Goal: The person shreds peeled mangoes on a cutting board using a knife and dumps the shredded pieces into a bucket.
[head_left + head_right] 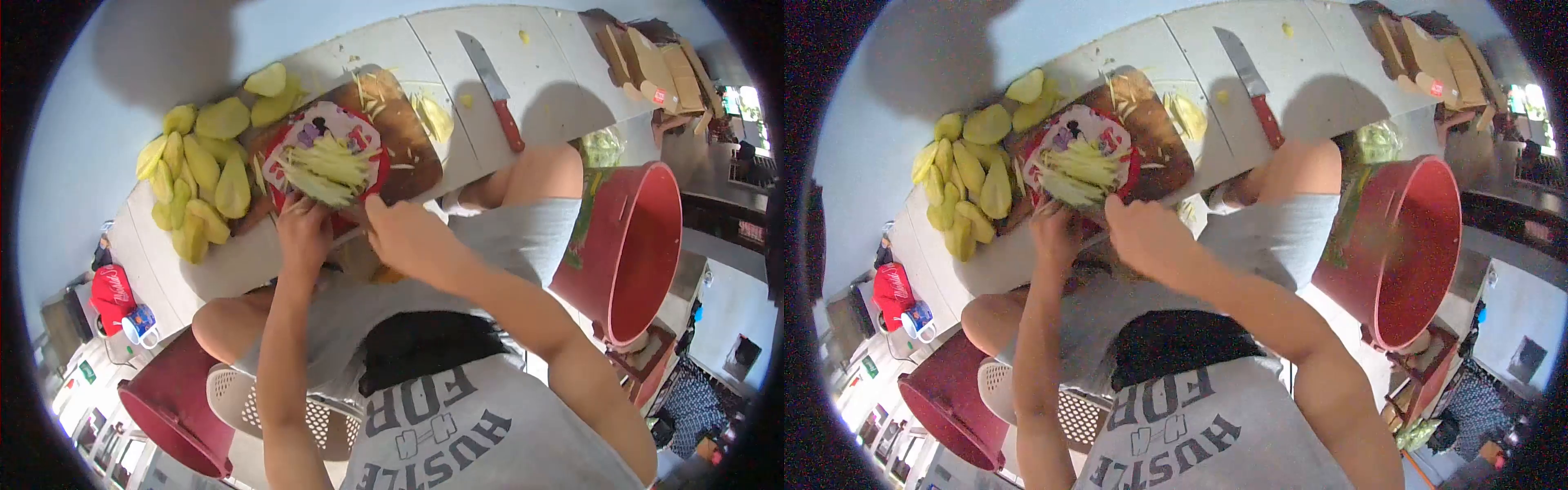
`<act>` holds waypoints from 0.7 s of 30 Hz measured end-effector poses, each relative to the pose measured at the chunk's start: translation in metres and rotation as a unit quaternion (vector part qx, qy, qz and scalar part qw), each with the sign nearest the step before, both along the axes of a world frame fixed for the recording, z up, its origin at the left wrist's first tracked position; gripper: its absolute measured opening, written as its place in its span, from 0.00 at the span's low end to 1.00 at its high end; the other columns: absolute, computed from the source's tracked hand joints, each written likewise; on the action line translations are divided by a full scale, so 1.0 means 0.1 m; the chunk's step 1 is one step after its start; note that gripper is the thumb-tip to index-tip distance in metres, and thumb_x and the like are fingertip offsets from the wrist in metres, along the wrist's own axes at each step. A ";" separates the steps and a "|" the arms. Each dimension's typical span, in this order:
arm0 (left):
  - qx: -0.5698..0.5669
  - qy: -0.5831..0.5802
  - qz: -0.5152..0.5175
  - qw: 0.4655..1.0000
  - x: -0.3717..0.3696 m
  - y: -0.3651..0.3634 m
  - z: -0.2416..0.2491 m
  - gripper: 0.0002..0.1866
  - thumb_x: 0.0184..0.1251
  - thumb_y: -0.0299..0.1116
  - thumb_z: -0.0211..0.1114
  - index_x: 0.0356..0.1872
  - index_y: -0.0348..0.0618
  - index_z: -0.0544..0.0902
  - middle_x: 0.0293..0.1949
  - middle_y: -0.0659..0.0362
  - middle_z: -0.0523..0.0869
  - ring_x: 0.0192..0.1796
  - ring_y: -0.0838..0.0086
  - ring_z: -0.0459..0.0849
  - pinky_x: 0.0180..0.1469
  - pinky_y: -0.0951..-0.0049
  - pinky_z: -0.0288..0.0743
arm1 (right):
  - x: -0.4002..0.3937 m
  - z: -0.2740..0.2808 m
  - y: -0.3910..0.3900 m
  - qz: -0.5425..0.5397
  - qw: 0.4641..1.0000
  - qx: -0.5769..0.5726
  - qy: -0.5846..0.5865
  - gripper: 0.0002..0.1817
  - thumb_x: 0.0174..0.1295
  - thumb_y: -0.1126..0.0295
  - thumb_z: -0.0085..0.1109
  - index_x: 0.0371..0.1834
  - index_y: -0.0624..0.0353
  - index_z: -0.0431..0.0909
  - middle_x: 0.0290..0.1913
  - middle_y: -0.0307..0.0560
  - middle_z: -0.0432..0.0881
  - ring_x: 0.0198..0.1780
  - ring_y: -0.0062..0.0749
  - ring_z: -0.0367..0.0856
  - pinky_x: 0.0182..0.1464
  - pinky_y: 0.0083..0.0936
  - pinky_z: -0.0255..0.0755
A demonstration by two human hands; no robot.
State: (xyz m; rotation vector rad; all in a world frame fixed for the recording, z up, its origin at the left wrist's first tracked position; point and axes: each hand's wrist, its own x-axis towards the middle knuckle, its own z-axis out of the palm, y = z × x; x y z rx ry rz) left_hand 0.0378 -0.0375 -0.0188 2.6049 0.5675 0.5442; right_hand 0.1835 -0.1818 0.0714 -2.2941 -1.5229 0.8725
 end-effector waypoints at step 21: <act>0.004 -0.055 0.020 0.998 0.15 0.05 0.03 0.12 0.39 0.20 0.68 0.30 0.40 0.84 0.37 0.50 0.87 0.44 0.47 0.85 0.47 0.52 0.79 | 0.05 -0.18 0.01 -0.016 1.000 0.007 0.006 0.13 0.67 0.66 0.55 0.46 0.65 0.71 0.31 0.65 0.84 0.36 0.63 0.87 0.37 0.54 0.81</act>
